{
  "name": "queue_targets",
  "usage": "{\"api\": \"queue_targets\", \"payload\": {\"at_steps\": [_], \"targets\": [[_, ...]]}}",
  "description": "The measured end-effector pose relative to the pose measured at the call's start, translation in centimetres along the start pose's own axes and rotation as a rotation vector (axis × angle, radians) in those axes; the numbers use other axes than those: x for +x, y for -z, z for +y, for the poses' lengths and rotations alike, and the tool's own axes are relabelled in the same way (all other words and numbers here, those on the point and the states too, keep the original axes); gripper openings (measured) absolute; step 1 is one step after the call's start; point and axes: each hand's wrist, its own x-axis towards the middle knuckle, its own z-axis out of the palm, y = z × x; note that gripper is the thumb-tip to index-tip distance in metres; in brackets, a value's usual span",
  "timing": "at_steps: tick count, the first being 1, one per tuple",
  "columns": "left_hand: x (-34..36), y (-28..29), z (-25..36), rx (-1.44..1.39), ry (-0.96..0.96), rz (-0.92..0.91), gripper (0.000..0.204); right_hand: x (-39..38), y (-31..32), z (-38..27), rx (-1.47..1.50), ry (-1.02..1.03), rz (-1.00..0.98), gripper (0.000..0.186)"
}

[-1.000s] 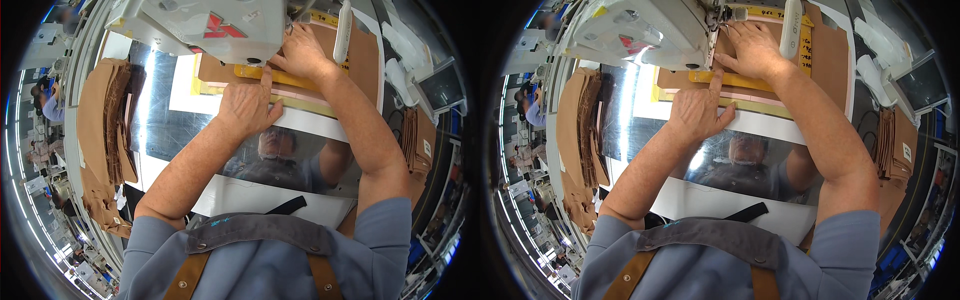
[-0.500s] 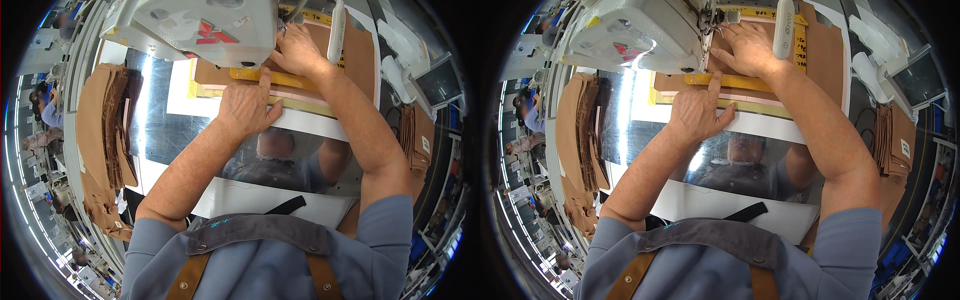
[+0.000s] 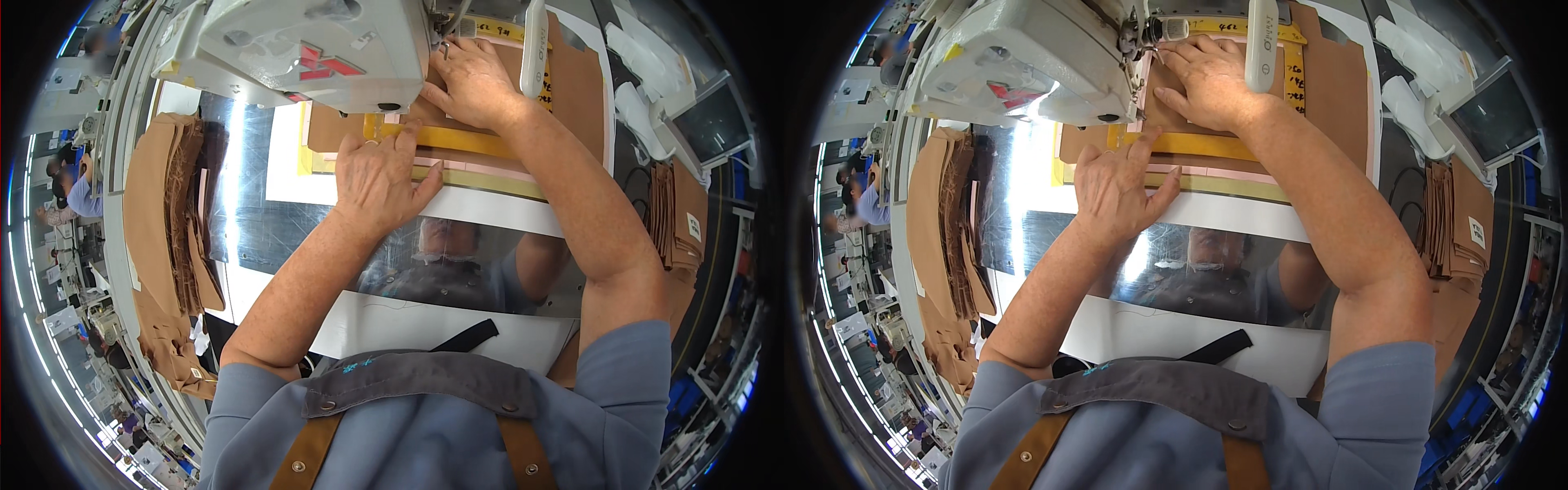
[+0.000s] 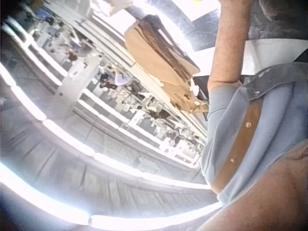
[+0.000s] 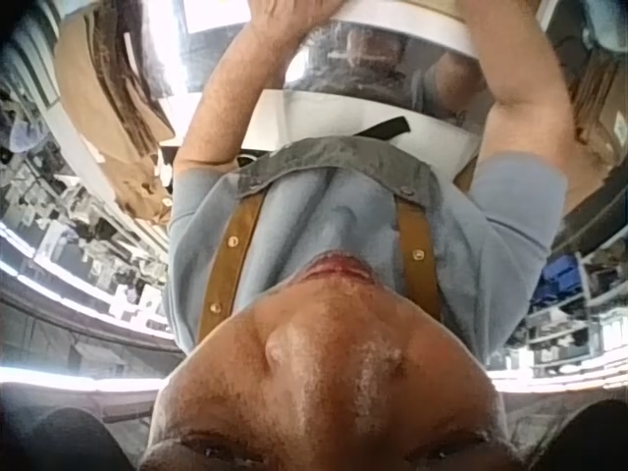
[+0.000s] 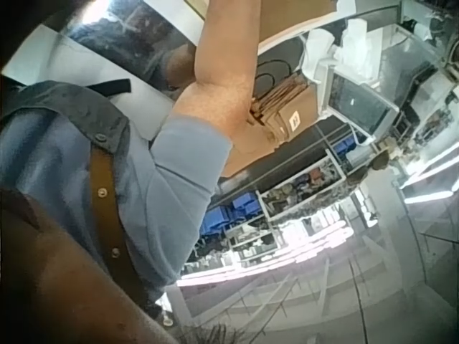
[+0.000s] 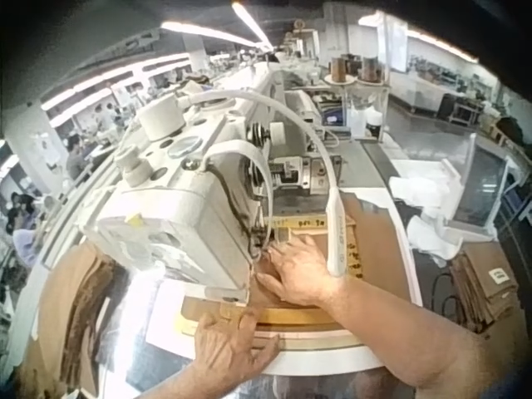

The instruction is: The recorder uses an industrial sewing machine to attach pockets to leather fabric panels.

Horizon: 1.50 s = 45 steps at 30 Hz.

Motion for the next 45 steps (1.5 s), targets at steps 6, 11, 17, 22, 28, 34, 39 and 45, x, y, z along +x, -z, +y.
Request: {"api": "queue_targets", "payload": {"at_steps": [6, 11, 17, 22, 28, 34, 39, 45], "targets": [[-0.8, 1.8, -0.9, -0.039, 0.06, -0.107, 0.054, -1.0, -1.2, 0.1, 0.136, 0.088, 0.187, 0.055], [-1.3, 2.8, -1.2, -0.127, 0.062, -0.195, 0.051, -1.6, -1.5, 0.0, 0.144, 0.123, 0.239, 0.05], [-2.2, 3.2, -1.1, -0.156, 0.055, -0.201, 0.052, -2.4, -0.9, -0.6, 0.211, 0.1, 0.109, 0.05], [-2.8, 3.7, -0.6, -0.178, 0.044, -0.213, 0.052, -3.3, -2.1, -0.7, 0.206, 0.142, 0.263, 0.051], [-3.9, 4.1, -0.4, -0.191, 0.032, -0.232, 0.054, -4.0, -1.8, -1.4, 0.263, 0.156, 0.271, 0.049], [-5.0, 4.7, 0.2, -0.193, 0.038, -0.293, 0.059, -5.1, -1.3, -2.2, 0.289, 0.16, 0.241, 0.049], [-6.0, 4.8, 0.5, -0.215, 0.039, -0.29, 0.06, -6.2, -1.3, -2.9, 0.274, 0.167, 0.246, 0.052], [-6.9, 5.2, 0.9, -0.225, 0.043, -0.299, 0.062, -7.0, -1.3, -3.7, 0.278, 0.176, 0.307, 0.052]]}}
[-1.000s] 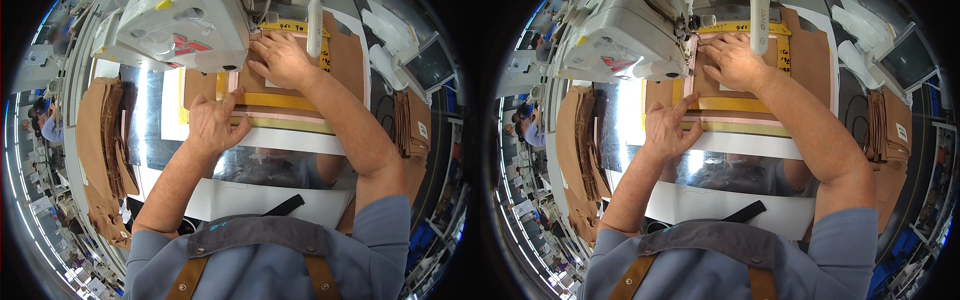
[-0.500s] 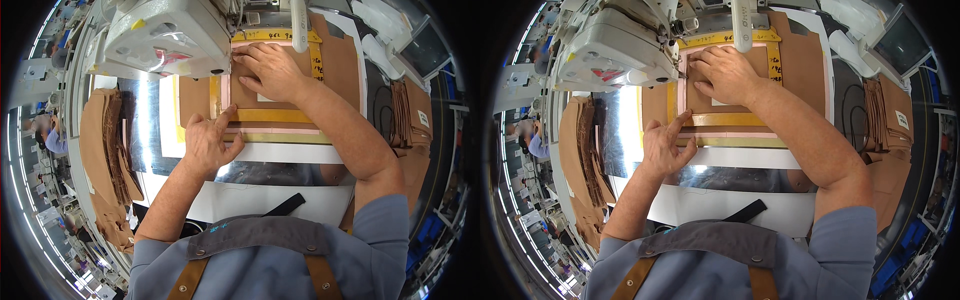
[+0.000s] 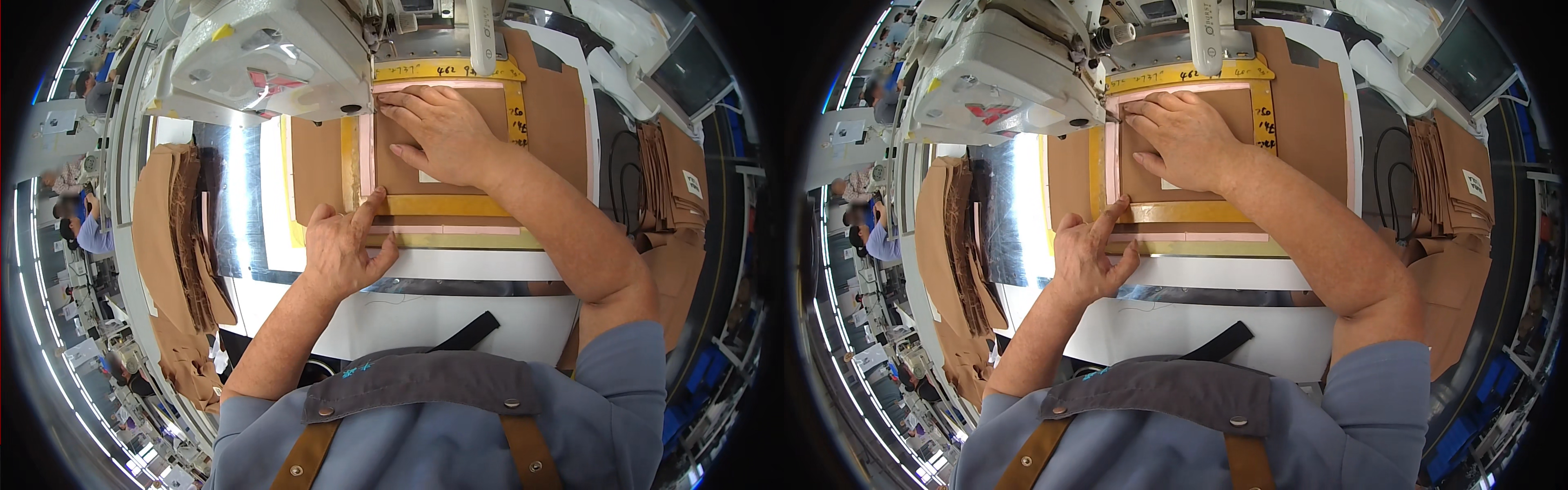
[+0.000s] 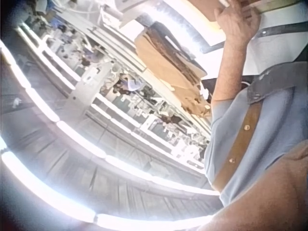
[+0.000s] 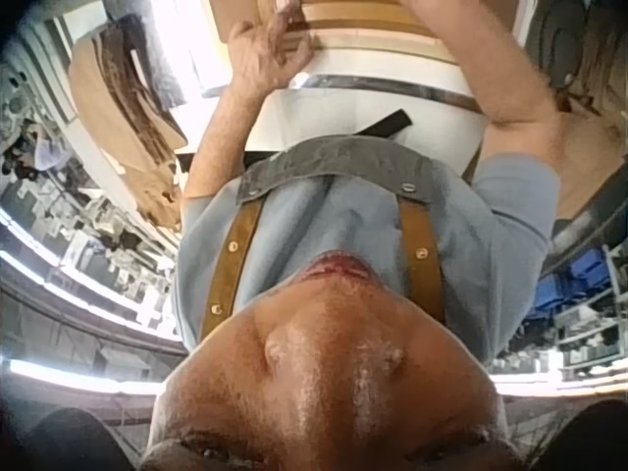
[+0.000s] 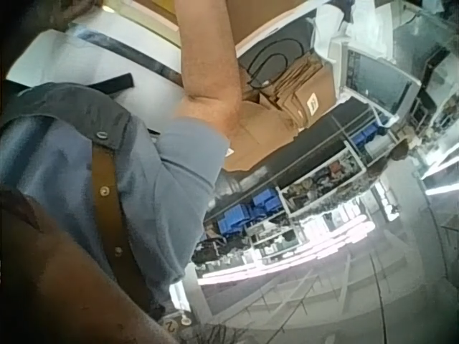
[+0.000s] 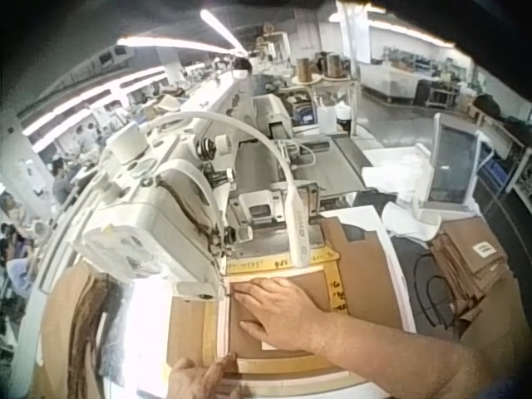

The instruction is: The recorder uses an industrial sewing machine to attach pockets to leather fabric panels.

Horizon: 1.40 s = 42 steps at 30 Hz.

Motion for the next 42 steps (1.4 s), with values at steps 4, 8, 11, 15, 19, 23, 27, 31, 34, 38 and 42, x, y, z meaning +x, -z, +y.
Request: {"api": "queue_targets", "payload": {"at_steps": [4, 8, 11, 15, 19, 23, 27, 31, 34, 38, 42], "targets": [[-0.4, 0.3, 0.4, 0.042, -0.032, -0.01, 0.058, -0.5, 0.3, -0.7, 0.042, -0.024, -0.072, 0.055], [-1.3, 0.0, 0.5, 0.001, -0.011, -0.019, 0.063, -0.9, 0.4, -1.3, 0.063, -0.015, -0.061, 0.055], [-1.9, -0.1, 0.4, -0.011, -0.031, -0.005, 0.062, -1.3, 0.4, -1.7, 0.09, -0.003, -0.039, 0.055], [-1.7, 0.3, 0.4, 0.009, -0.038, -0.015, 0.06, -1.4, 0.3, -1.9, 0.085, -0.011, -0.029, 0.056], [0.4, 1.6, 0.1, 0.093, -0.143, -0.007, 0.052, -1.6, 0.2, -1.9, 0.081, -0.02, -0.02, 0.057], [4.1, 0.8, -1.4, 0.164, -0.224, 0.151, 0.046, -1.4, 0.4, -2.1, 0.073, -0.002, -0.006, 0.057], [6.4, -0.4, -3.1, 0.21, -0.183, 0.158, 0.046, -1.0, 0.4, -2.5, 0.069, -0.009, -0.007, 0.057], [6.8, -0.4, -3.7, 0.259, -0.173, 0.124, 0.048, -1.2, 0.1, -2.3, 0.073, -0.011, 0.007, 0.058], [6.7, -0.1, -3.7, 0.279, -0.189, 0.103, 0.05, -1.1, 0.4, -2.5, 0.089, -0.016, -0.01, 0.058], [7.2, -0.3, -3.4, 0.261, -0.213, 0.135, 0.052, -1.3, 0.7, -2.5, 0.083, -0.024, -0.02, 0.058], [7.2, -0.1, -3.4, 0.231, -0.178, 0.083, 0.052, -1.7, 0.8, -2.3, 0.012, 0.013, 0.07, 0.055]]}}
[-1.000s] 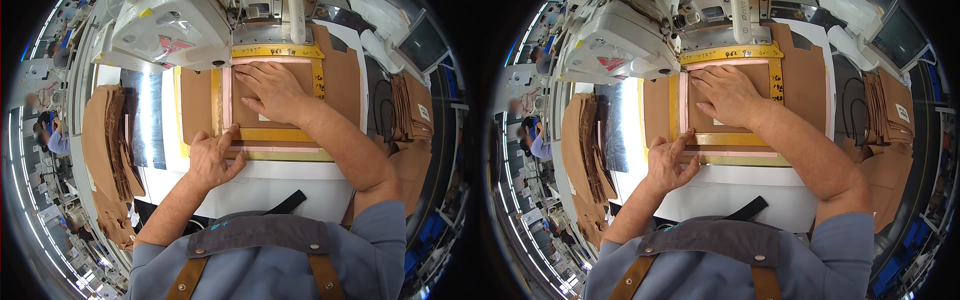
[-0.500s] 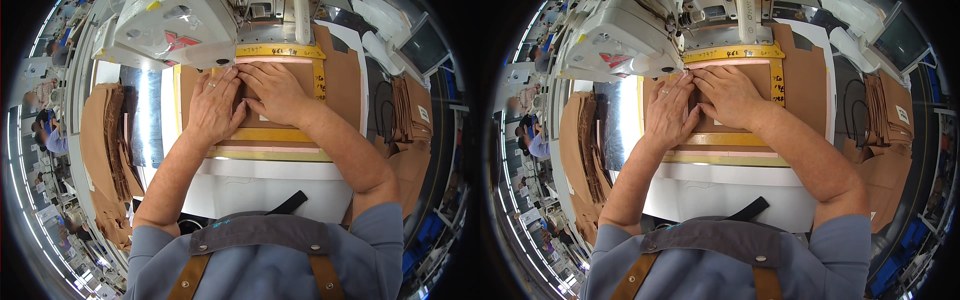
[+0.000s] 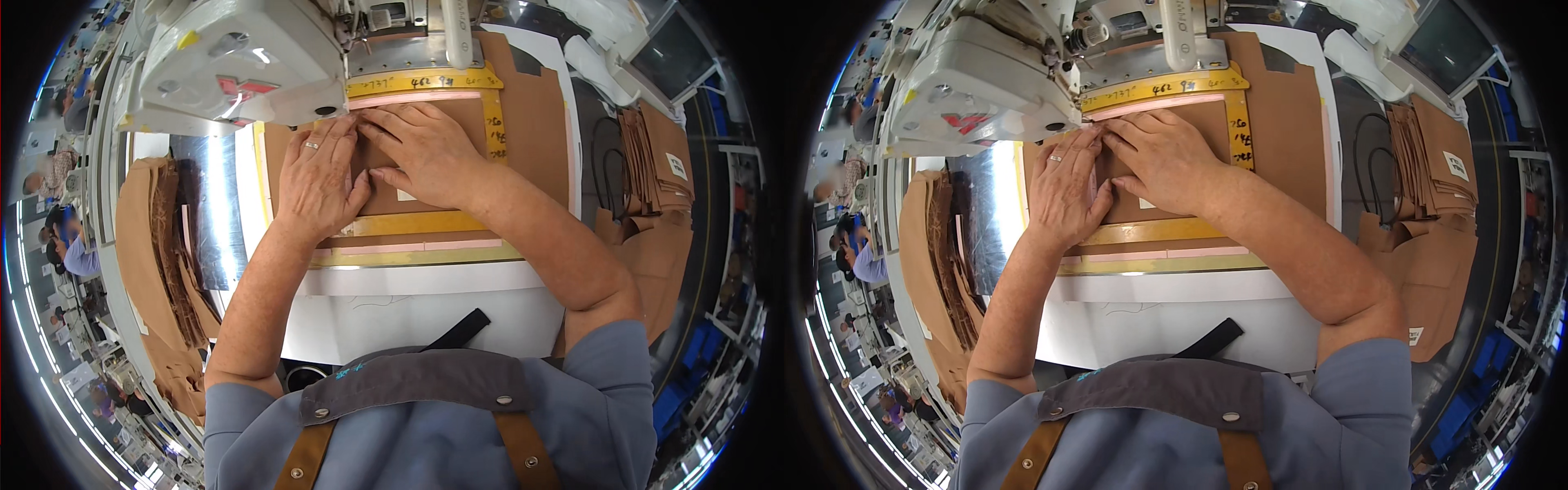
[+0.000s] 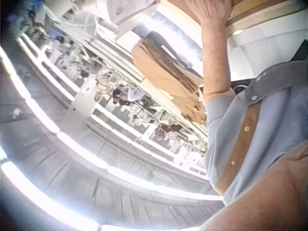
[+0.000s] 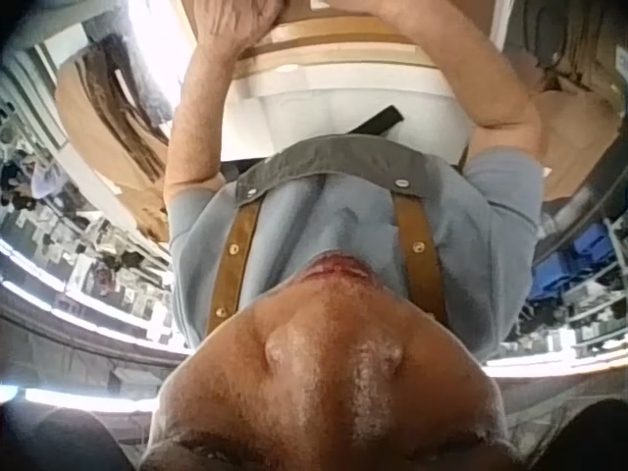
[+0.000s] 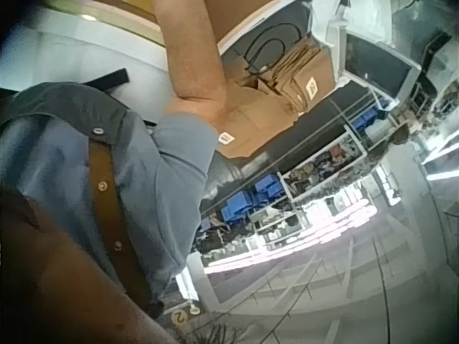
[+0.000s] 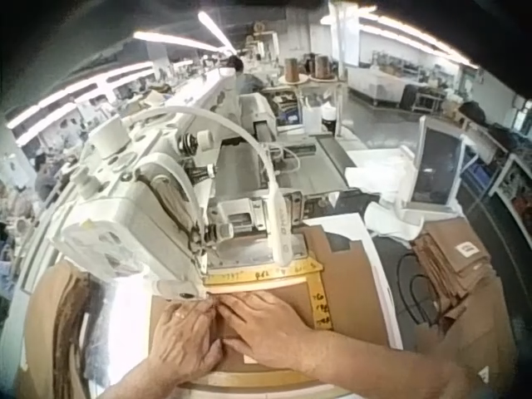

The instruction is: The recorder uses an industrial sewing machine to attach pockets to leather fabric panels.

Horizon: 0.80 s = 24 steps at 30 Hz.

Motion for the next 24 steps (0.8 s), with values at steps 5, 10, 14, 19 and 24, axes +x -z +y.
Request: {"api": "queue_targets", "payload": {"at_steps": [5, 10, 14, 19, 24], "targets": [[-0.3, 0.0, -0.1, -0.01, 0.009, 0.0, 0.048, -2.2, 3.6, 2.9, -0.115, -0.157, 0.014, 0.039], [-0.2, -0.1, 0.2, 0.03, 0.004, -0.002, 0.048, -4.8, 5.2, 6.5, 0.0, -0.477, 0.146, 0.019], [-0.3, -0.2, 0.0, 0.025, 0.008, -0.013, 0.048, -4.5, 5.8, 6.6, -0.042, -0.542, 0.082, 0.02], [-0.4, -0.3, 0.2, 0.02, 0.006, -0.003, 0.047, -4.3, 5.6, 6.8, -0.032, -0.594, 0.054, 0.019], [-0.3, -0.2, 0.1, 0.022, 0.012, -0.015, 0.047, -3.2, 6.0, 6.9, -0.122, -0.616, -0.042, 0.018]]}}
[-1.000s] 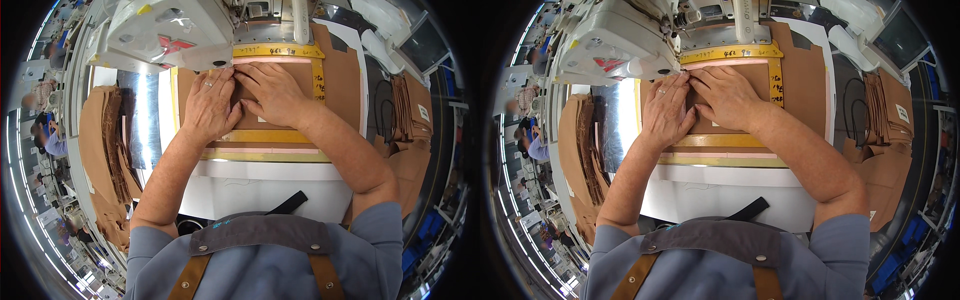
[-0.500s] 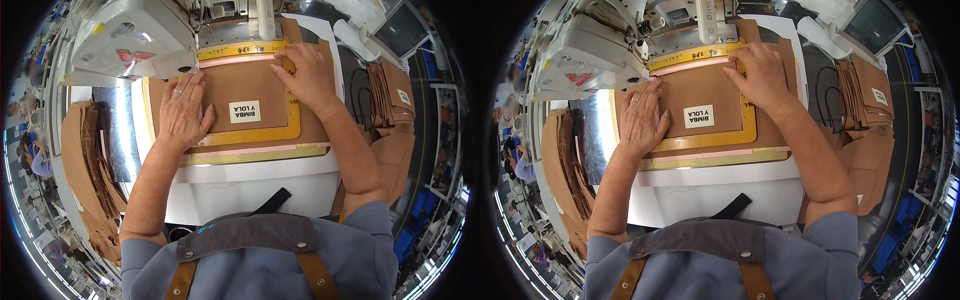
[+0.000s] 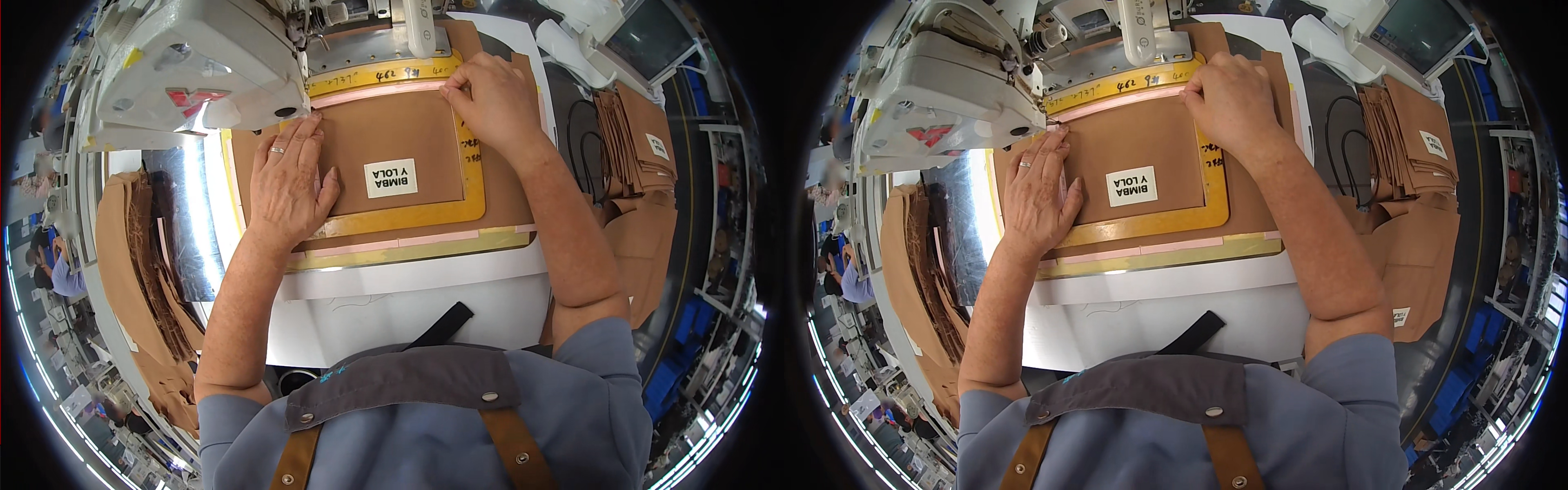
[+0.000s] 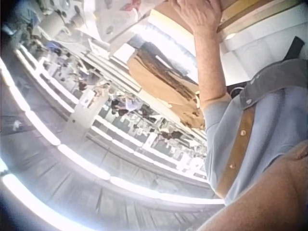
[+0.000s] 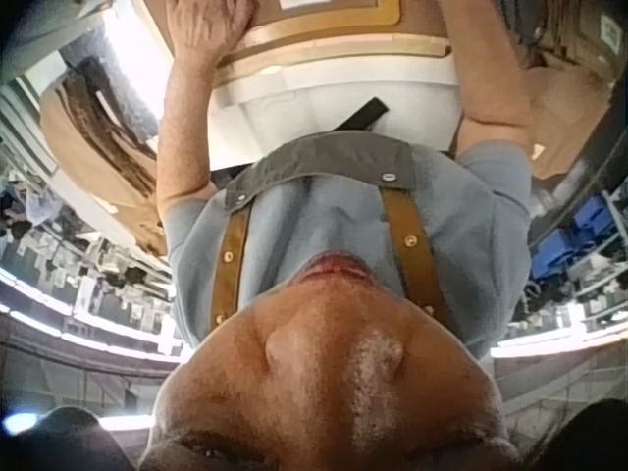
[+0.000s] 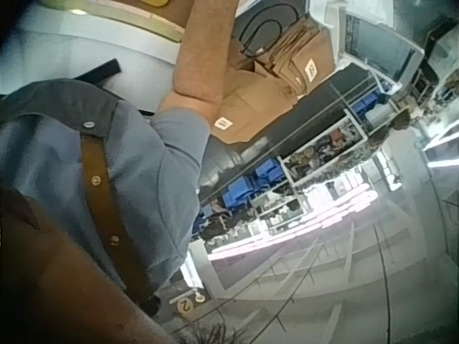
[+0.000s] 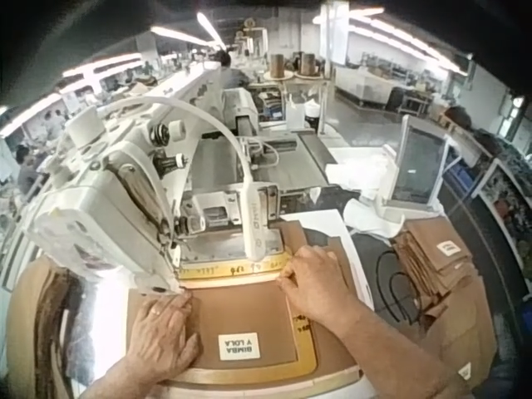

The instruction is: The recorder uses an industrial sewing machine to attach pockets to leather fabric panels.

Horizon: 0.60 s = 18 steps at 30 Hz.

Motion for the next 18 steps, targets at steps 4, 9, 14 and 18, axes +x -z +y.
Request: {"api": "queue_targets", "payload": {"at_steps": [4, 9, 14, 18], "targets": [[-0.02, 0.04, -0.05, 0.005, -0.007, -0.008, 0.048, 0.83, 0.27, -0.08, -0.031, -0.007, -0.046, 0.017], [-0.13, -0.09, -0.12, 0.009, -0.011, 0.008, 0.047, 0.43, 0.38, -0.62, 0.001, 0.028, -0.001, 0.008], [-0.07, 0.05, -0.03, 0.008, -0.017, 0.027, 0.046, 0.82, 0.52, -0.22, 0.086, -0.007, -0.035, 0.01], [0.22, 0.3, 0.08, 0.022, -0.036, 0.025, 0.047, 1.19, 0.85, -0.16, -0.064, 0.021, -0.048, 0.013]]}}
